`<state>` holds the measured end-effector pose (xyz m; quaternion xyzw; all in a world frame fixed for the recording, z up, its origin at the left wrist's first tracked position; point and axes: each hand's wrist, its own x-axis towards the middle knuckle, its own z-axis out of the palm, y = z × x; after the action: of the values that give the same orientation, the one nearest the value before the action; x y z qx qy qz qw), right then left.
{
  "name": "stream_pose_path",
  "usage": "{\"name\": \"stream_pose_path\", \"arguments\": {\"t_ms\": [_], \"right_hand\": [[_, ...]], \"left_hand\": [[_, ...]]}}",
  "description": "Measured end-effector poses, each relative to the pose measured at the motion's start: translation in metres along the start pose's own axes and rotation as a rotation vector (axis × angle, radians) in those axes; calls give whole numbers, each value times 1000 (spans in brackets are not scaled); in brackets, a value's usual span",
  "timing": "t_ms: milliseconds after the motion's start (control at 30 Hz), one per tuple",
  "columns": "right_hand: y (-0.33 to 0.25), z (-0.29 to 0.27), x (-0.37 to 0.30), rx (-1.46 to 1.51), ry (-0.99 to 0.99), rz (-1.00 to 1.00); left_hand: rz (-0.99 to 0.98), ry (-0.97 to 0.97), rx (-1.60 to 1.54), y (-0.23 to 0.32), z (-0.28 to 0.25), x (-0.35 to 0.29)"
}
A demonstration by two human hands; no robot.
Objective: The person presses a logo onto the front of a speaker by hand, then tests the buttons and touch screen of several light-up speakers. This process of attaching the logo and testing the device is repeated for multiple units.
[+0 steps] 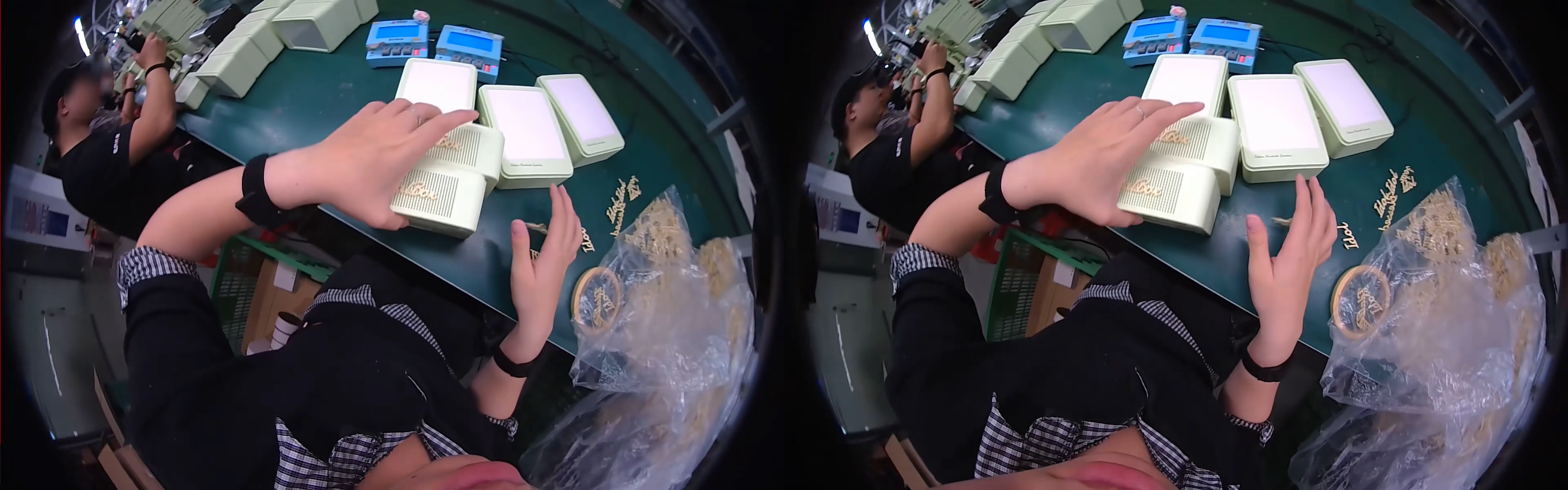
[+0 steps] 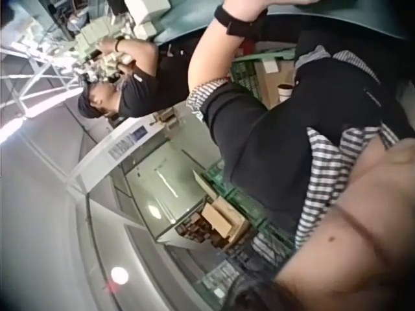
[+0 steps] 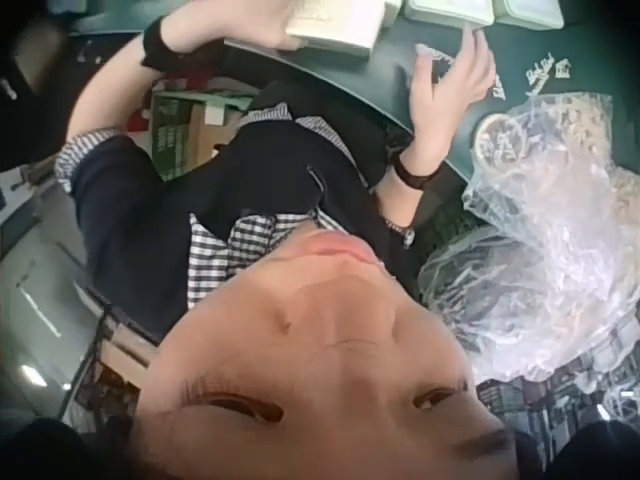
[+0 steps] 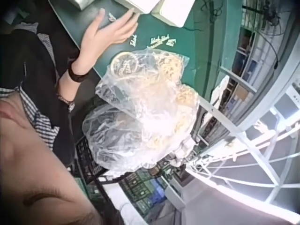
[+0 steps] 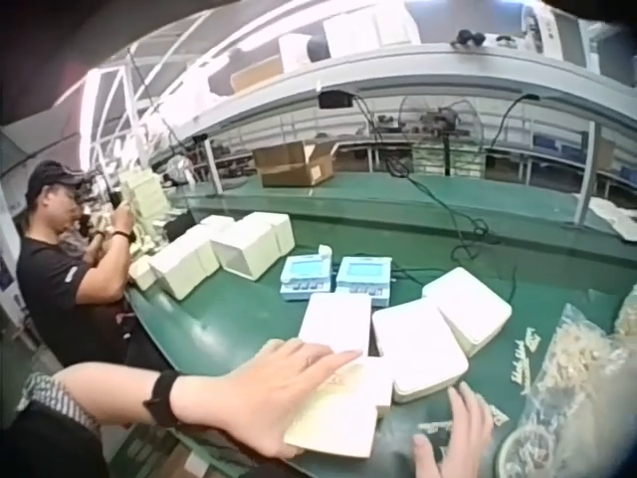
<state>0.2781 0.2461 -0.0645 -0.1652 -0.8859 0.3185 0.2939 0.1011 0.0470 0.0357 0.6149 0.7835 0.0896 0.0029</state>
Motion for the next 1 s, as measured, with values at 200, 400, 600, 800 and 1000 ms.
{"name": "stream_pose_path", "arguments": {"t_ms": [200, 400, 600, 800, 1000], "right_hand": [[-29, 1, -10, 354, -107, -6], [-73, 66, -16, 417, -345, -107], [-56, 86, -24, 387, -343, -152], [-68, 79, -17, 262, -383, -220], [-68, 37, 1, 279, -344, -144]], "left_hand": [[110, 376, 95, -1, 20, -52], [268, 759, 452, -22, 84, -108], [179, 353, -4, -41, 26, -113], [219, 22, -186, -63, -15, -60], [333, 198, 81, -61, -22, -82]]}}
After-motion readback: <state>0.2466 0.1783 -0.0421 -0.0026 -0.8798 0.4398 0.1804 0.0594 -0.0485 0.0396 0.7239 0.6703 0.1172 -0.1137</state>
